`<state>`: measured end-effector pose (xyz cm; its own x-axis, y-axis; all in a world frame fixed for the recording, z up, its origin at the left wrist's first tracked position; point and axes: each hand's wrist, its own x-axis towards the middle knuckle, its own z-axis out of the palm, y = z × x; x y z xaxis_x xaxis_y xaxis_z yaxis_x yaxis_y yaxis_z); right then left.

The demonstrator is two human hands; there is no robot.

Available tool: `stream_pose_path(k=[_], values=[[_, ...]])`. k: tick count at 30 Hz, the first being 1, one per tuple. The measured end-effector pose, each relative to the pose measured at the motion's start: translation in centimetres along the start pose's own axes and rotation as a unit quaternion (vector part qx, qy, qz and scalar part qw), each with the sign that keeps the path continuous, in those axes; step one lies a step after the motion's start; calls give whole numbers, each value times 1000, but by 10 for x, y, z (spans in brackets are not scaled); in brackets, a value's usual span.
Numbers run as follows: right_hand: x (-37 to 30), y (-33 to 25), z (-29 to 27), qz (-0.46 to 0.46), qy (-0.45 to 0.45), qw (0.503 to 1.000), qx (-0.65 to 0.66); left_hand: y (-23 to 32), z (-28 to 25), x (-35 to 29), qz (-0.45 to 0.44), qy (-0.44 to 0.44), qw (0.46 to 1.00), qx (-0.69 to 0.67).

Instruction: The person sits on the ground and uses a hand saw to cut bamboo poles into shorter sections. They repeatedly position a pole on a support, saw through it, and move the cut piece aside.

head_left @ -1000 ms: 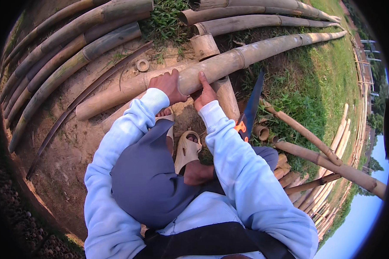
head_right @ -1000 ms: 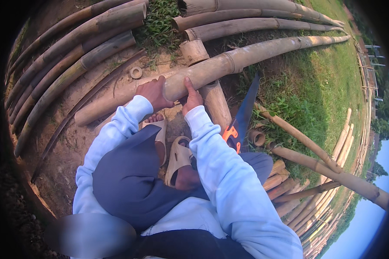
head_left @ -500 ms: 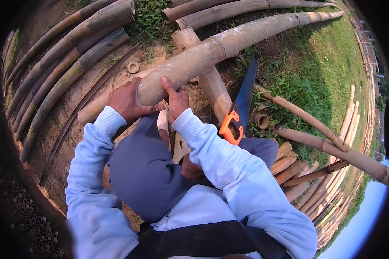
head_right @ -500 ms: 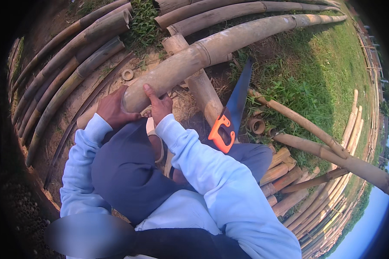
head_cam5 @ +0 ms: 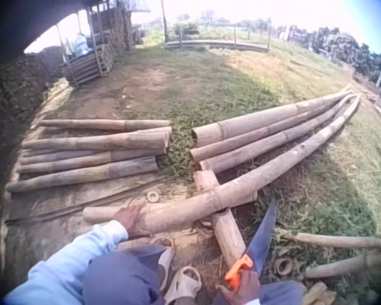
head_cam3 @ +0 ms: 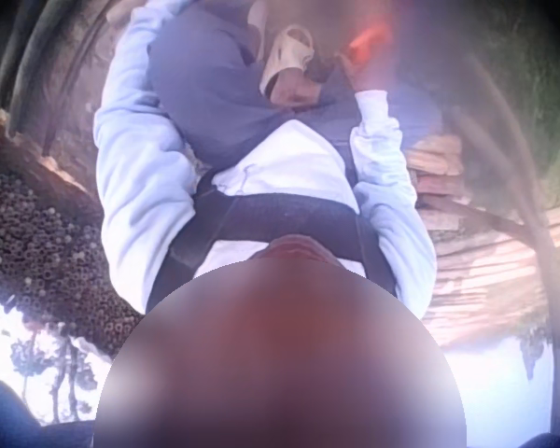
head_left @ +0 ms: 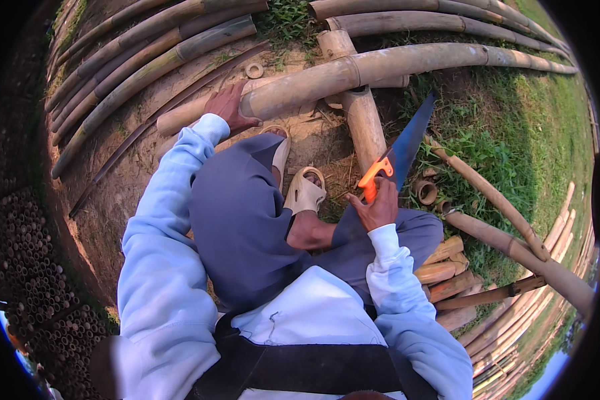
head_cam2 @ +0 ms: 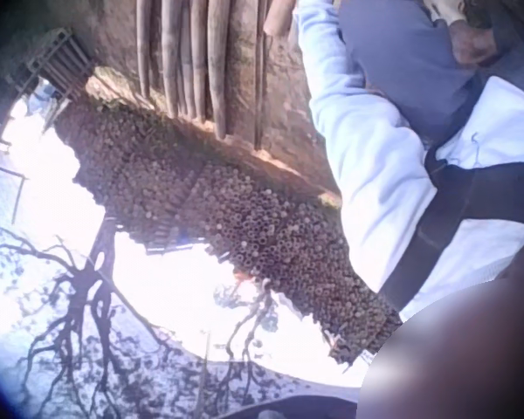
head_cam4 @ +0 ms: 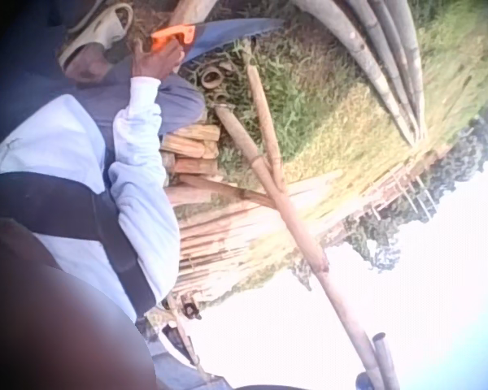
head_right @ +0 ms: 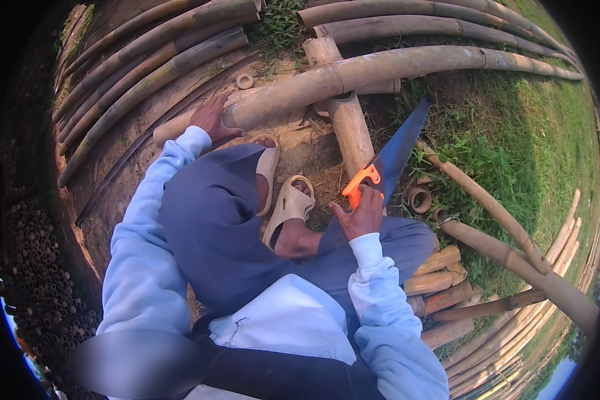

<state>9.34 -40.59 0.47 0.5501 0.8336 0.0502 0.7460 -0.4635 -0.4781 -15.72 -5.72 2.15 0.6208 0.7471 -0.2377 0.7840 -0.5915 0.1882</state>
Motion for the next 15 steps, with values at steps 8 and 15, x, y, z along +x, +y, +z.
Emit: stream_pose_path(k=[8,15], values=[[8,23,37,81,-36,995,-44,-62,16,-60,-39,58,988,137],[0,-11,-21,215,286,890,282,-75,32,-60,-5,56,995,83]])
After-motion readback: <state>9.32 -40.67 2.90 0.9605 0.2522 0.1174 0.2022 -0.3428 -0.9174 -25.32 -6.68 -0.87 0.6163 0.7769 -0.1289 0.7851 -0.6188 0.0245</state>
